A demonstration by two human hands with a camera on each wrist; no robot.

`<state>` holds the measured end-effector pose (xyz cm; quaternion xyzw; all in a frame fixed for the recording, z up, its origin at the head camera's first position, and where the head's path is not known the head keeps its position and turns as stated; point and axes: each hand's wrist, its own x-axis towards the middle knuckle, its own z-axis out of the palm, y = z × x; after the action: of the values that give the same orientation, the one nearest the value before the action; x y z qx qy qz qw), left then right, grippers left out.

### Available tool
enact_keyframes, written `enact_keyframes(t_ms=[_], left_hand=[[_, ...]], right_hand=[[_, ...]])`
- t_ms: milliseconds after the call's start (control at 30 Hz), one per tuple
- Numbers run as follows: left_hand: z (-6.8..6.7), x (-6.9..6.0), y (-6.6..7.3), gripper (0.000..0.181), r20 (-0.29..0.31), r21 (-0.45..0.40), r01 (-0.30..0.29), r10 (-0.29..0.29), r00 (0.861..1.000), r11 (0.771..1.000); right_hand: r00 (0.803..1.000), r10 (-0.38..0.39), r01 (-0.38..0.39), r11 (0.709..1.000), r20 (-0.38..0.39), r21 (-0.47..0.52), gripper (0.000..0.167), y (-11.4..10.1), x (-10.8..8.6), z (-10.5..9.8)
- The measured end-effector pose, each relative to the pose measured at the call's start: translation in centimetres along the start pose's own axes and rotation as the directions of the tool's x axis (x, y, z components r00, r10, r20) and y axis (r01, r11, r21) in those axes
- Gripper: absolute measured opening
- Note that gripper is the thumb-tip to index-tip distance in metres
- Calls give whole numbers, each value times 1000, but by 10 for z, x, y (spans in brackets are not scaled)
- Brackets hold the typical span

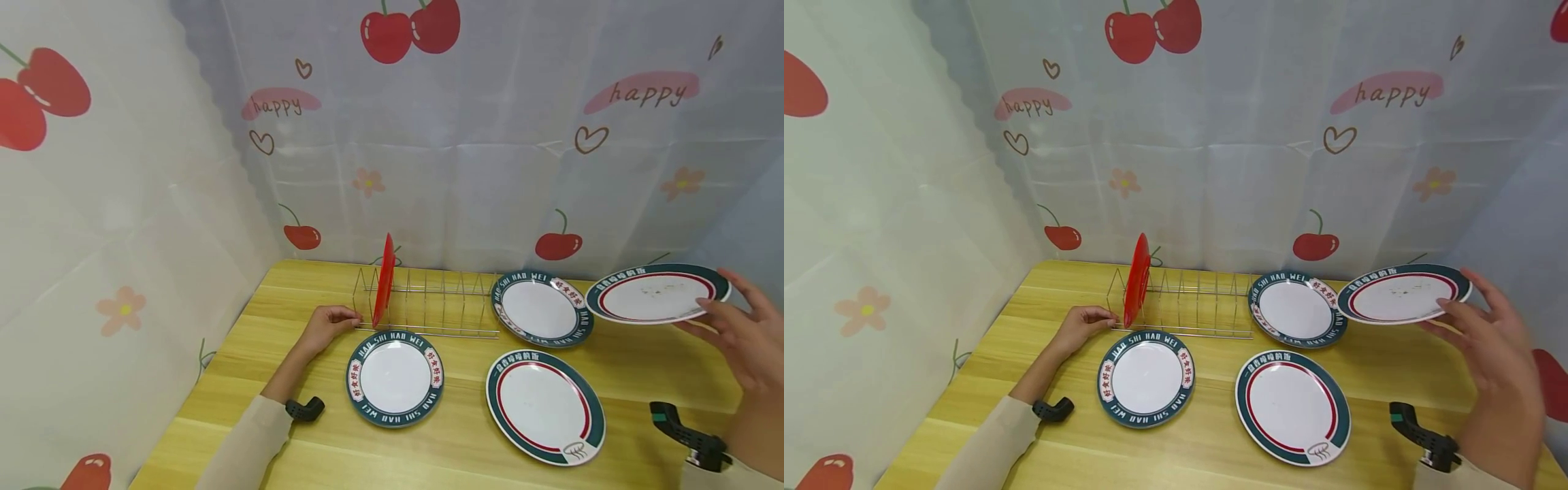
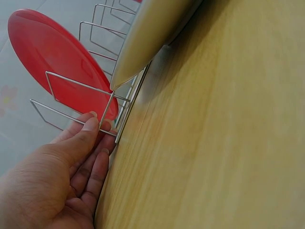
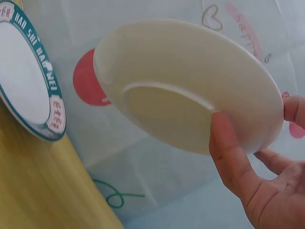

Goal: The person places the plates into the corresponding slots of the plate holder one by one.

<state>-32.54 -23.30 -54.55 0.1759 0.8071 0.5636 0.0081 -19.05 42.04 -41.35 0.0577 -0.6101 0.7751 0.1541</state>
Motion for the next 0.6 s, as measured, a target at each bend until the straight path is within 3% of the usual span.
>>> enact_keyframes(t_ms=[100, 200, 600], left_hand=[[0, 0, 1, 13, 3, 1, -3, 3, 1000, 1000], [0, -1, 2, 13, 5, 2, 0, 0, 1000, 1000], [-1, 0, 1, 13, 8, -7, -13, 13, 1000, 1000]], right_hand=[[1000, -4, 5, 999, 26, -39, 69, -4, 2, 8], [998, -16, 17, 1000, 55, -14, 65, -8, 3, 17], [996, 2, 1, 999, 84, -33, 63, -18, 9, 55]])
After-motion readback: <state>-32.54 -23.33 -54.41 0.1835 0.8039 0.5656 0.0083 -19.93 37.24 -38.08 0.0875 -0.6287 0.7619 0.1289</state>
